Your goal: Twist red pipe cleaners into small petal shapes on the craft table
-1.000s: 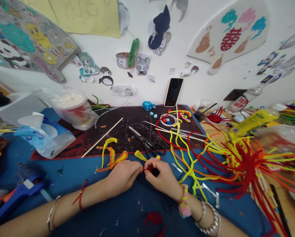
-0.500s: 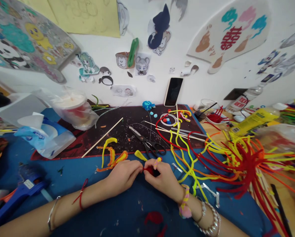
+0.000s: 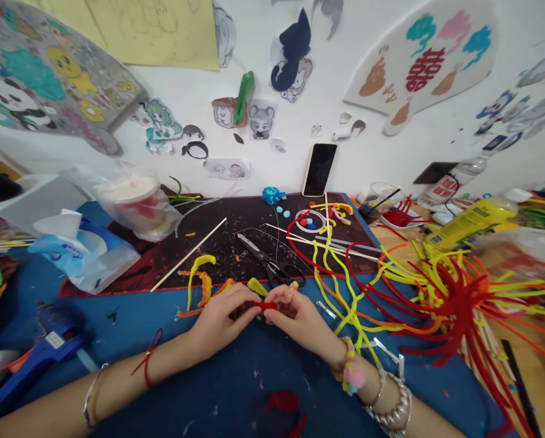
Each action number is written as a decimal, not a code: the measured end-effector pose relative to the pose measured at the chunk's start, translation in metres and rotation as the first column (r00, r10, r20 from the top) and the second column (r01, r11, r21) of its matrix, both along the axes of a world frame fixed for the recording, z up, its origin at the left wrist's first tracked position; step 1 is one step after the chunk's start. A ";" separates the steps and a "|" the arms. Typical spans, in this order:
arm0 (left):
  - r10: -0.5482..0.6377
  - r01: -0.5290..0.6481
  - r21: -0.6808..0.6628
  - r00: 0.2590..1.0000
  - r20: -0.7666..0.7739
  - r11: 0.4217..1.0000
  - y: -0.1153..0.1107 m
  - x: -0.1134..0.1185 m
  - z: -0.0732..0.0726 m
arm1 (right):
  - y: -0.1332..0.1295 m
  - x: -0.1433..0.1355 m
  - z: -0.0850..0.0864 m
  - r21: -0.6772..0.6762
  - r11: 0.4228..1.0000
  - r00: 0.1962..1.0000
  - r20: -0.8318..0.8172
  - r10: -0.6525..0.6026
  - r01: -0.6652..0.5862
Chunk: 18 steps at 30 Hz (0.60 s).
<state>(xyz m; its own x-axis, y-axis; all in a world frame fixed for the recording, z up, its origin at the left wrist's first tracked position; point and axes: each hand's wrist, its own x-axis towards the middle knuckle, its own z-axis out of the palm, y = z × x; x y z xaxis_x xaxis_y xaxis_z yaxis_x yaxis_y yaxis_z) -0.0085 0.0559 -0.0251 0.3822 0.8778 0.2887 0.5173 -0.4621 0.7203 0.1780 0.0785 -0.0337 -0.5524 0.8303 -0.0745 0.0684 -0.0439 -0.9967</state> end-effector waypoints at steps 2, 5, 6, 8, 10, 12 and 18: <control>0.008 -0.008 -0.004 1.000 0.017 1.000 0.000 0.000 0.000 | 0.001 0.001 0.001 -0.024 1.000 1.000 -0.007 0.006 -0.006; -0.004 0.005 -0.007 0.998 0.064 1.000 0.000 0.000 0.000 | 0.003 0.002 0.000 -0.066 0.998 0.999 -0.043 0.014 -0.017; -0.013 0.014 -0.006 0.997 0.080 1.000 0.000 0.000 0.000 | 0.004 0.002 0.000 -0.080 0.997 0.998 -0.065 0.018 -0.023; -0.030 0.031 -0.005 0.995 0.099 1.000 0.000 -0.001 0.000 | 0.004 0.002 0.000 -0.101 0.994 0.994 -0.106 0.022 -0.033; -0.043 0.044 -0.007 0.994 0.105 0.999 0.000 -0.001 0.000 | 0.003 0.001 0.000 -0.112 0.993 0.992 -0.127 0.020 -0.035; -0.052 0.053 -0.009 0.993 0.108 0.999 0.000 -0.001 -0.001 | 0.002 0.001 0.000 -0.114 0.993 0.991 -0.131 0.018 -0.033; -0.070 0.073 -0.018 0.988 0.139 0.997 0.001 -0.001 -0.003 | 0.001 0.001 0.000 -0.095 0.995 0.997 -0.083 0.002 -0.010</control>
<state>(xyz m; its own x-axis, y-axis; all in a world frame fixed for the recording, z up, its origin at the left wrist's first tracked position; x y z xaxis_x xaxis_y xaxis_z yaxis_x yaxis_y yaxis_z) -0.0092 0.0572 -0.0278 0.4017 0.8568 0.3232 0.3785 -0.4767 0.7934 0.1789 0.0797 -0.0336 -0.5646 0.8184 -0.1066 -0.0139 -0.1386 -0.9903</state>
